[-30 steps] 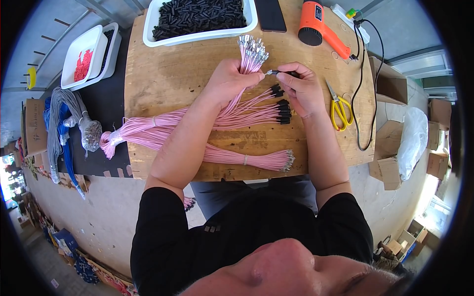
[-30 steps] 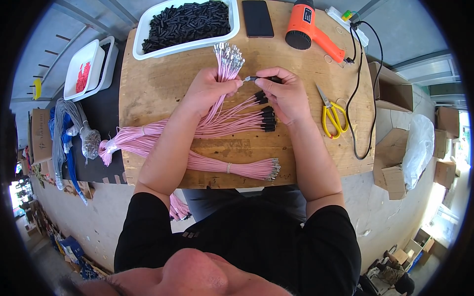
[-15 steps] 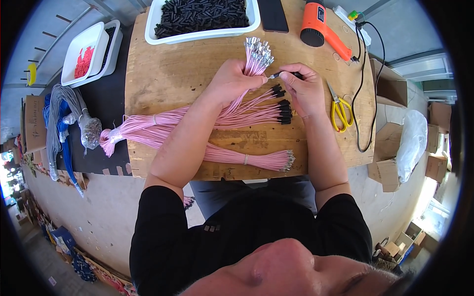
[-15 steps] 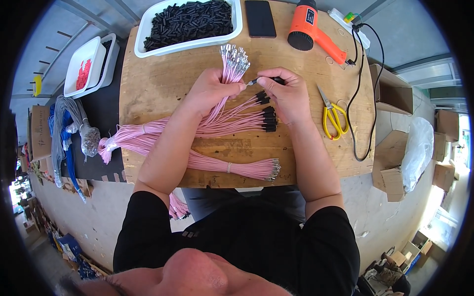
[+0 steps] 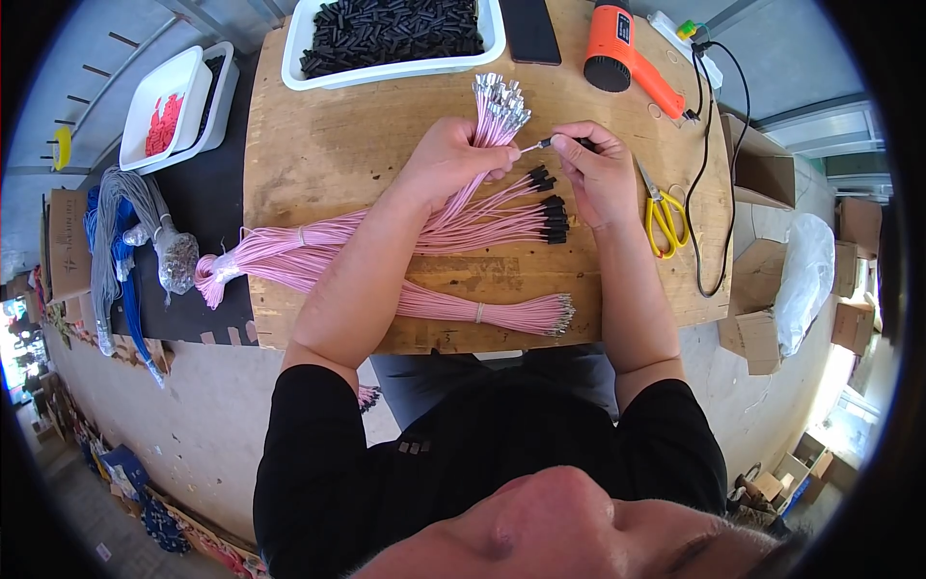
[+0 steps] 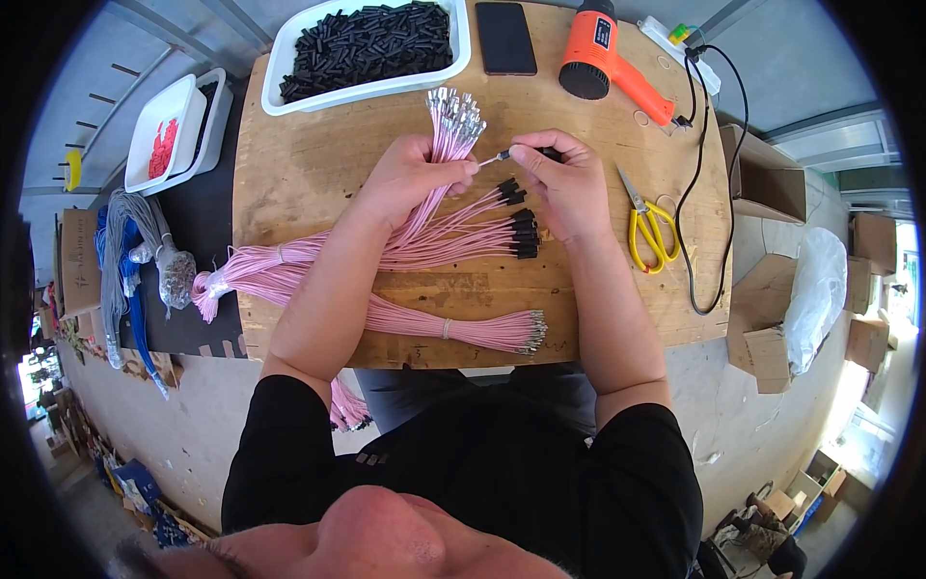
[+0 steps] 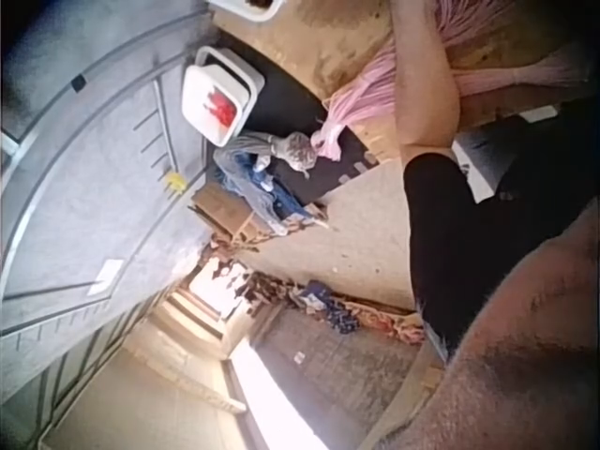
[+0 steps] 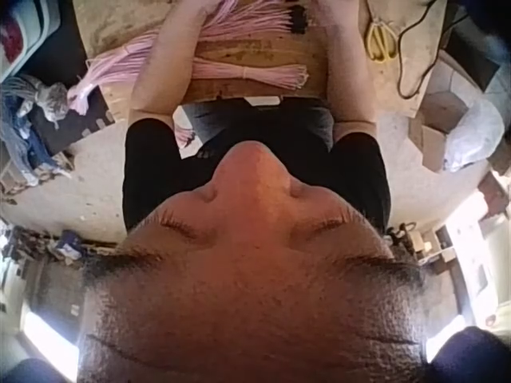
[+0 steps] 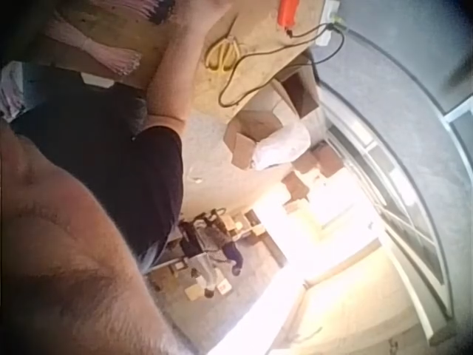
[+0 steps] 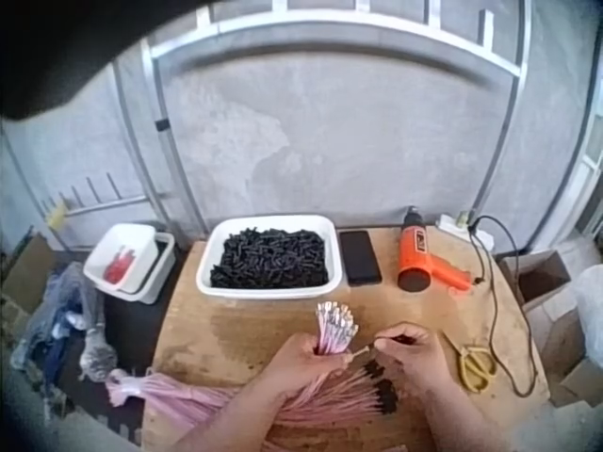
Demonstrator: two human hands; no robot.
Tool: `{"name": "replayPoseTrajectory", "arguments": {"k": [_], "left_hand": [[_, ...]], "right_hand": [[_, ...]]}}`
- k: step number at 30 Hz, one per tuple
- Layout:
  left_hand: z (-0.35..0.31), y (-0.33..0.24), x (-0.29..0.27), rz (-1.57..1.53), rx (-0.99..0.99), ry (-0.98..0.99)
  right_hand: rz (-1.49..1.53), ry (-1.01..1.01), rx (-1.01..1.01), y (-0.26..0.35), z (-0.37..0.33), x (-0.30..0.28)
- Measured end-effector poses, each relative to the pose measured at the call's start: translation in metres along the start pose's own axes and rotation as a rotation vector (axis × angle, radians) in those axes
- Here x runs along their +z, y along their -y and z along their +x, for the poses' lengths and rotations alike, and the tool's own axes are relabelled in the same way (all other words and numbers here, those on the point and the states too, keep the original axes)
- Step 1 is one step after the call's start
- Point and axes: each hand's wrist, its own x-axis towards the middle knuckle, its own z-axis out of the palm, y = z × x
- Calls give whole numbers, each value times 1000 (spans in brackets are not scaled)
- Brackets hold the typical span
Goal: Slide black insulating sleeves onto the ends of bundled wires.
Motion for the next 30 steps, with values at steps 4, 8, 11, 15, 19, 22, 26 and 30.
{"name": "replayPoseTrajectory", "arguments": {"k": [4, 8, 11, 15, 19, 22, 26, 30], "left_hand": [[2, 5, -2, 42, 35, -15], [2, 2, 0, 72, 49, -5], [1, 4, -1, 86, 48, -12], [-1, -1, 1, 107, 41, -5], [-2, -2, 1, 96, 40, -7], [-3, -3, 1, 100, 35, -2], [-2, -1, 1, 115, 48, 1], [-1, 1, 0, 101, 51, 16]], "right_hand": [[147, 4, 155, 14, 0, 6], [216, 101, 198, 5, 6, -11], [237, 150, 230, 2, 6, -12], [214, 153, 266, 1, 4, -8], [227, 163, 264, 4, 3, -7], [201, 160, 263, 0, 4, -9], [191, 173, 269, -1, 4, -9], [222, 158, 276, 4, 4, -8]]}}
